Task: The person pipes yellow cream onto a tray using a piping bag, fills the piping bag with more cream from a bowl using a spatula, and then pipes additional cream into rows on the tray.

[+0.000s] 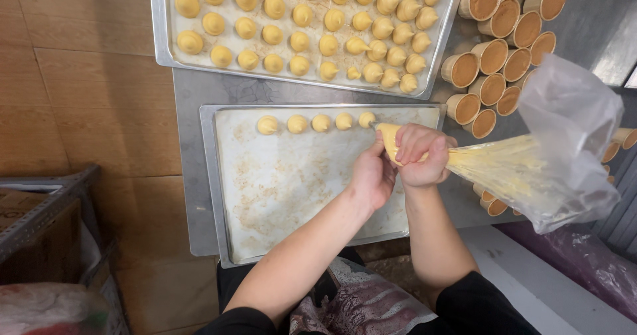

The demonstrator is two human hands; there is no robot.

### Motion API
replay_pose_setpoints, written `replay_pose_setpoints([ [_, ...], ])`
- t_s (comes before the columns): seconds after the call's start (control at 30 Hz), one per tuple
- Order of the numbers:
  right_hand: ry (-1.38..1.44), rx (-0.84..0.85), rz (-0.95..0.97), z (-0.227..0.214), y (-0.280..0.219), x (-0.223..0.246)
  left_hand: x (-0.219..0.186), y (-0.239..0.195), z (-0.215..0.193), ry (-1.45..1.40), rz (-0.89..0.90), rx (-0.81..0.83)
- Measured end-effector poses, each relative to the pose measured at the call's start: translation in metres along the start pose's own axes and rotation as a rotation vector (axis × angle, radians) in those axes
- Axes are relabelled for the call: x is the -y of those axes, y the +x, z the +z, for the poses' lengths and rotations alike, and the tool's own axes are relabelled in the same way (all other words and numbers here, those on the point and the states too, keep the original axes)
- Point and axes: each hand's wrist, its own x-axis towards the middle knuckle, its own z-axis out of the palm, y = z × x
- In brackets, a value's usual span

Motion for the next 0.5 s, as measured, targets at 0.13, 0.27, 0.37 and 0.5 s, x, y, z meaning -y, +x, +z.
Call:
replay_pose_setpoints([
  [0.13,0.078,-0.027,-0.001,-0.007,-0.003,0.004,0.005,-0.005,0.004,0.033,0.025,0.026],
  [0.27,0.107,-0.156,-0.075,-0.018,-0.007,0.021,0.020,-0.012,0.017,0.083,0.054,0.060],
  [0.37,-0.103,-0.207,-0.118,-0.023,-0.011,0.027,0.029,-0.012,0.027,0.106,0.048,0.088],
  [0.5,-0.114,-0.217,-0.005,-0.032,-0.012,0.021,0.030,-0.004,0.029,0.107,-0.017,0.047],
])
